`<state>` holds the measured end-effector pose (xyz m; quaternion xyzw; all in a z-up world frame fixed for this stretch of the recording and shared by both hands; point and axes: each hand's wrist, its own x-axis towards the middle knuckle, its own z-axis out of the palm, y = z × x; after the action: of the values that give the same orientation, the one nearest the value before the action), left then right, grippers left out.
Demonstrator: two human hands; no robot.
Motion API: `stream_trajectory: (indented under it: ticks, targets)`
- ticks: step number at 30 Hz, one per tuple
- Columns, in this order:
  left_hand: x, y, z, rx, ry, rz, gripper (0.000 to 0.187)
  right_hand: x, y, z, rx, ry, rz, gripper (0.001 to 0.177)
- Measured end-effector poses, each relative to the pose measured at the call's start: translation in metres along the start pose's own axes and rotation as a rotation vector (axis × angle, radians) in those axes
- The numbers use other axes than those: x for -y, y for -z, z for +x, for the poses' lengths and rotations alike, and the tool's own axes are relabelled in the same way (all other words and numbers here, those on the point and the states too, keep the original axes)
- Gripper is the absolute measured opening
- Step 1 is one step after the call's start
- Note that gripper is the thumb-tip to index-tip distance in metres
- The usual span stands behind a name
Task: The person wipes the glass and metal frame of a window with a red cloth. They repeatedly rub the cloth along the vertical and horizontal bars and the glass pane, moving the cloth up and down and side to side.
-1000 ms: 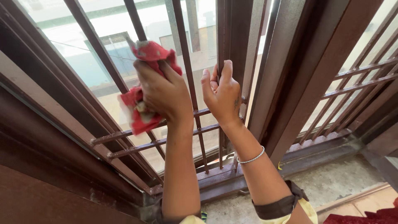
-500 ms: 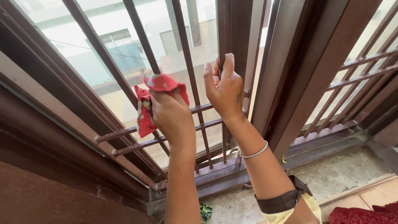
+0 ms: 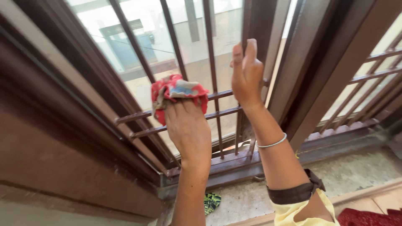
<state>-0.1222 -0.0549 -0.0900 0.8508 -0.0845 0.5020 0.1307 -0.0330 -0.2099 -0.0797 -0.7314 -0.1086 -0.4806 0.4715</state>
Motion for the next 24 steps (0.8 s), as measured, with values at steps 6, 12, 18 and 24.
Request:
stream_trajectory:
  ticks: [6, 12, 18, 24]
  targets:
    - [0.004, 0.007, -0.005, 0.136, -0.009, 0.015, 0.026, -0.001, 0.001, 0.001, 0.031, -0.017, 0.015, 0.07]
    - [-0.029, 0.019, -0.021, 0.085, -0.021, 0.045, 0.046, 0.004, 0.0, 0.002, 0.021, -0.031, 0.153, 0.061]
    - [-0.05, 0.042, -0.025, -0.082, 0.022, -0.51, 0.043, -0.004, 0.015, 0.007, 0.188, -0.224, 0.61, 0.048]
    - [-0.064, -0.032, 0.069, -0.467, 0.102, -0.173, 0.053, -0.004, 0.019, 0.011, 0.222, -0.318, 0.674, 0.045]
